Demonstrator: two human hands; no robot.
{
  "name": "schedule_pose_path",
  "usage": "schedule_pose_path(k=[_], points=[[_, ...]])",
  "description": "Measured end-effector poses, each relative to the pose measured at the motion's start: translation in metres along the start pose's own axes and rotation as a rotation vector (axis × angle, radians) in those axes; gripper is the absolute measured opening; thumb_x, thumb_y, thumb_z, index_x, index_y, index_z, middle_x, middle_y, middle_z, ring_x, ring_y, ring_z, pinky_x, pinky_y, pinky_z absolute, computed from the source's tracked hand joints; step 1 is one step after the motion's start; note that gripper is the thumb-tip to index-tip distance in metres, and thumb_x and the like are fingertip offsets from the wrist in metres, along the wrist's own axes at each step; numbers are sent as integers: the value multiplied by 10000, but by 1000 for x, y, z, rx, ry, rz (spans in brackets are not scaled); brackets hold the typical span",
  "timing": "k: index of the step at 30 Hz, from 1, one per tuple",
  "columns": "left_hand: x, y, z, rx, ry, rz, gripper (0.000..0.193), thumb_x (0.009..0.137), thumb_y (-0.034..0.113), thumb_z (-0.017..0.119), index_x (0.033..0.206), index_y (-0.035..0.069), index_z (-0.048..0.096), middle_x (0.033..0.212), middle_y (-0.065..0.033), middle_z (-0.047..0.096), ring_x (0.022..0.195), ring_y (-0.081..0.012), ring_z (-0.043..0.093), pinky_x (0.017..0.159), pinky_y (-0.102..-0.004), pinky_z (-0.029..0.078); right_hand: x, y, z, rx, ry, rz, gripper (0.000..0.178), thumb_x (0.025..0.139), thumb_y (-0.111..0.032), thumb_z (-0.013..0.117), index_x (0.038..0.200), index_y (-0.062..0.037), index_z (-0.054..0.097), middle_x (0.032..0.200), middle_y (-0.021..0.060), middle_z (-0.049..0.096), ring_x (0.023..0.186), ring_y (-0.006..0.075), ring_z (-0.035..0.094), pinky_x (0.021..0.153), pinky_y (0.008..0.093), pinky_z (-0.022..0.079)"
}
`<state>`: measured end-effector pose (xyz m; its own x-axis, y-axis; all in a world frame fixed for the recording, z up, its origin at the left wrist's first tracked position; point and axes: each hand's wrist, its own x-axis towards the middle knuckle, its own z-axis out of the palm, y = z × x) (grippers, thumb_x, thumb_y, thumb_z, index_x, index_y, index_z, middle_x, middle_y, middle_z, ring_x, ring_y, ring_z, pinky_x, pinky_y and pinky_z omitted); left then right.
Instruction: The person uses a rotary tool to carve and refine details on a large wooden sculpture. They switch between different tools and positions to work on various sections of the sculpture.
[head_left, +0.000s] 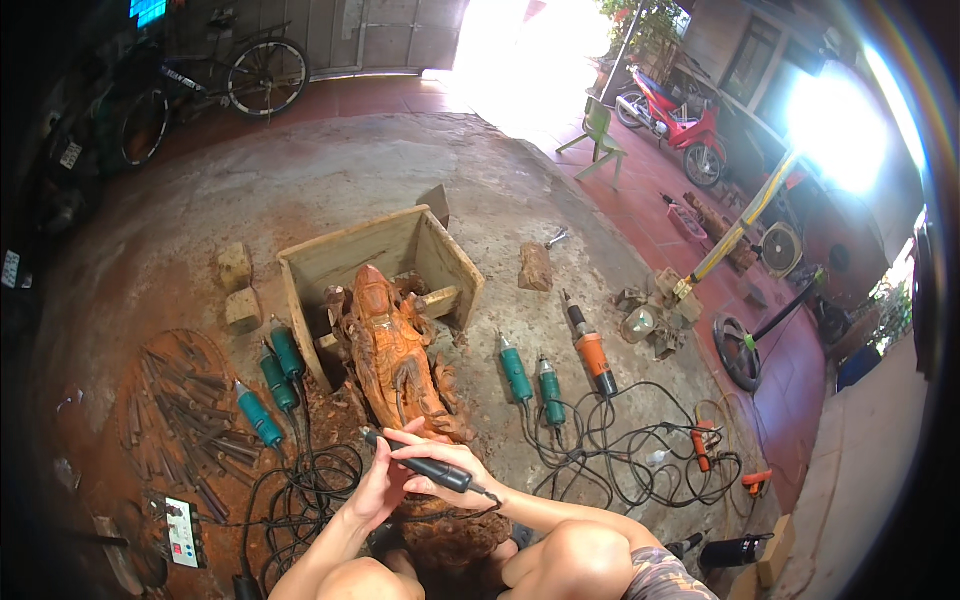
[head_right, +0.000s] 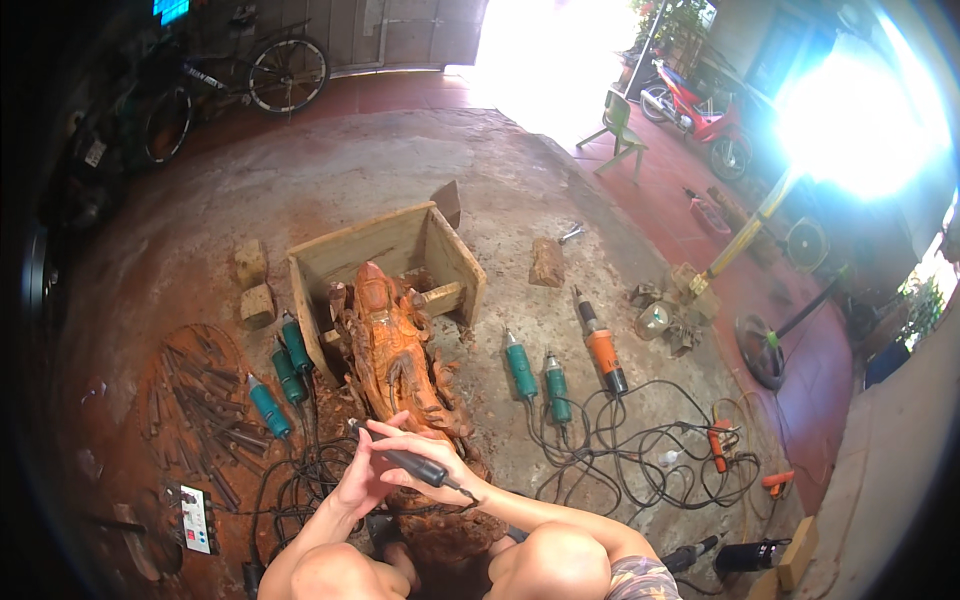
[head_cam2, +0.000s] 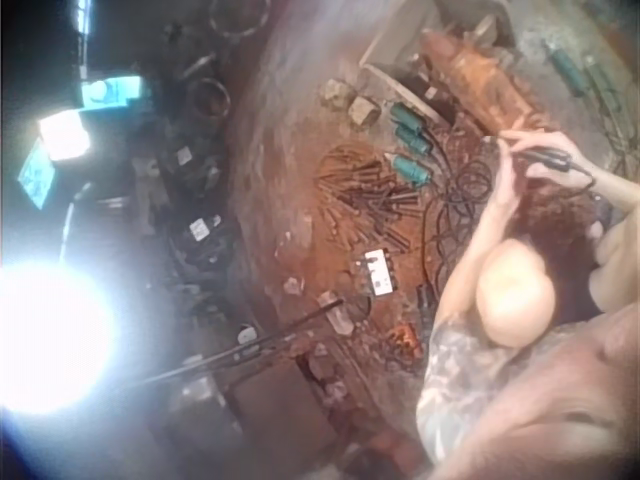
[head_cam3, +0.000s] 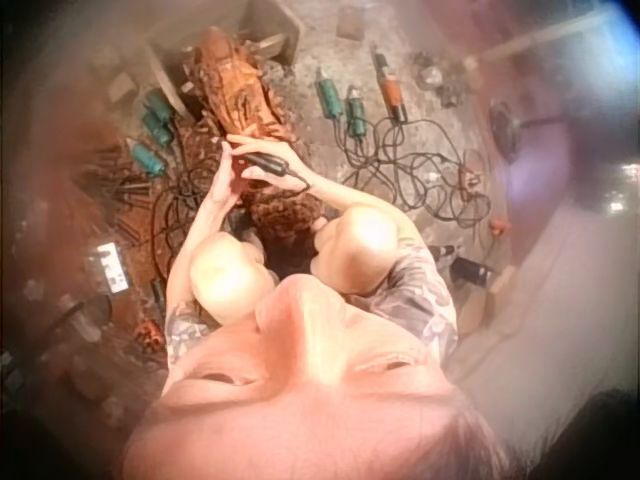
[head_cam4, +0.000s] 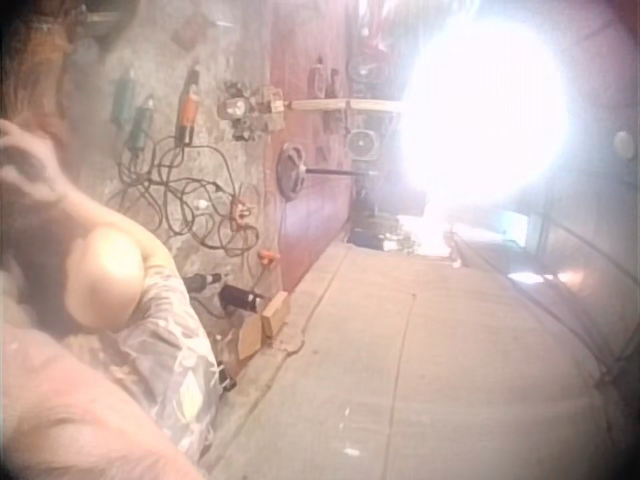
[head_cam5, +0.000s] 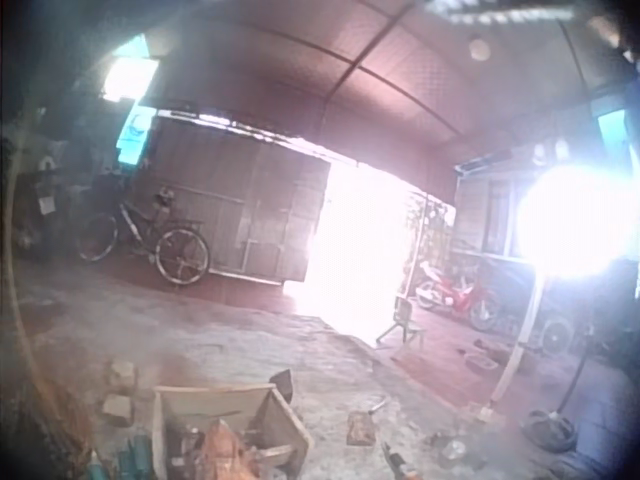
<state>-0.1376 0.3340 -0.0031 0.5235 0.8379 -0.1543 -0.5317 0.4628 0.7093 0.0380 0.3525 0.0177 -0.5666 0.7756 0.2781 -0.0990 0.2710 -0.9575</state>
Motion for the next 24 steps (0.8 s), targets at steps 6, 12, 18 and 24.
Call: schedule_pose_path(k=[6,12,18,24], points=[[6,-7,17,-21,-20,66,725,1039,592,308,1573,111,214,1499,-165,432,1360,-284,467,1127,-431,398,-12,-20,-8,-14,26,7,569,843,-123,787,1364,-67,566,1527,142,458,1294,245,563,1058,378,477],[0,-14,28,-51,22,64,711,1049,554,337,1566,74,245,1539,-142,411,1380,-260,452,1151,-400,361,-22,-16,-8,-90,86,-15,567,852,-128,785,1362,-33,556,1455,142,536,1248,235,598,1049,369,488],[-4,-13,26,-62,253,243,639,1060,467,308,1464,-12,432,1494,-131,484,1368,-256,467,1163,-412,331,-36,11,-13,337,149,255,403,951,-139,690,1319,-12,584,1185,99,679,1118,192,645,959,332,525],[-10,-17,24,271,353,361,658,1076,456,290,1373,-83,523,1356,-231,583,1256,-287,567,1093,-410,419,-31,-1,-9,642,-57,528,418,1039,-252,563,1406,-71,477,1009,33,654,850,96,587,760,263,483]])
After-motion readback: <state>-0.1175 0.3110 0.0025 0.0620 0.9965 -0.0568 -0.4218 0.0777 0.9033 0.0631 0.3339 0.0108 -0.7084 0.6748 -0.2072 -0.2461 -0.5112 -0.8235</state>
